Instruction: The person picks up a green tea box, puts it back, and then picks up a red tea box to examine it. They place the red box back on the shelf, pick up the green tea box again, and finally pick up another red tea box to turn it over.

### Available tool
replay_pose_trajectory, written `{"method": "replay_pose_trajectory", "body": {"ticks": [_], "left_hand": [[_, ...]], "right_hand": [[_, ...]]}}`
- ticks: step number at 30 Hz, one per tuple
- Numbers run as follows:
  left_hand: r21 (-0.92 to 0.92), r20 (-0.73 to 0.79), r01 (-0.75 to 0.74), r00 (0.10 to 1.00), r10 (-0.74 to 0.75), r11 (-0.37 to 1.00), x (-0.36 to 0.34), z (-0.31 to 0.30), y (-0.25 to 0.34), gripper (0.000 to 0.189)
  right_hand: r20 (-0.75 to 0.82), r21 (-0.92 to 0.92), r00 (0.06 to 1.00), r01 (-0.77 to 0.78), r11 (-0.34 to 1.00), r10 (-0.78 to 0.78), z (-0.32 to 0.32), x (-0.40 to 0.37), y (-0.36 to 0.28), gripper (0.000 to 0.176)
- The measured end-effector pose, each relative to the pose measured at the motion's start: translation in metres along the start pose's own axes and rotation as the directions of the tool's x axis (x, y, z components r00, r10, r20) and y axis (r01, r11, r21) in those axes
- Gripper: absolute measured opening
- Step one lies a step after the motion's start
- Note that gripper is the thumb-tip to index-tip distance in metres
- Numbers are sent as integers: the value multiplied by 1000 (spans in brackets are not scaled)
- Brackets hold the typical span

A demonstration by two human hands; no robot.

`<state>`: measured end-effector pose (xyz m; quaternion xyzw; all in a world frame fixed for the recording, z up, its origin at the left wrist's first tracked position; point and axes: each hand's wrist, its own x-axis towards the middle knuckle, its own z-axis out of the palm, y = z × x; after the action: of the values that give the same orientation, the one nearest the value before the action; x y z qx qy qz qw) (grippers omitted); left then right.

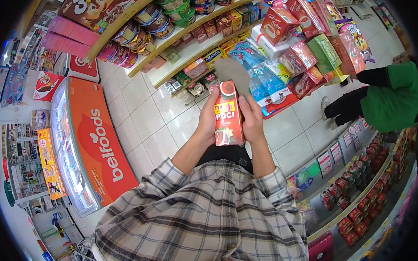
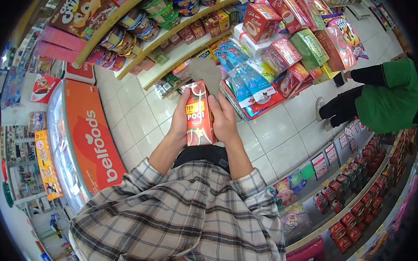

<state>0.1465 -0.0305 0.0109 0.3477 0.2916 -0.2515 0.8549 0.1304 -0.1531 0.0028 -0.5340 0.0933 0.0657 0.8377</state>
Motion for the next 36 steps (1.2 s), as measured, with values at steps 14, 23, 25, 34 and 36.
{"method": "replay_pose_trajectory", "body": {"ticks": [14,23,25,34,36], "left_hand": [[-46,26,52,998,-51,998,68,-64,45,54],[223,-1,31,1000,-31,974,63,-50,28,62],[497,-2,-25,1000,30,868,64,-49,48,60],[377,-7,-265,957,289,887,92,-71,73,49],[371,-62,-230,960,272,899,115,-94,95,52]], "right_hand": [[-98,253,977,-159,954,189,-11,-16,37,41],[-261,437,938,-96,894,228,38,58,64,48],[-349,516,875,-119,848,335,47,67,74,44],[-50,99,985,-162,982,168,67,80,104,39],[14,-26,996,-87,996,88,76,77,101,40]]}}
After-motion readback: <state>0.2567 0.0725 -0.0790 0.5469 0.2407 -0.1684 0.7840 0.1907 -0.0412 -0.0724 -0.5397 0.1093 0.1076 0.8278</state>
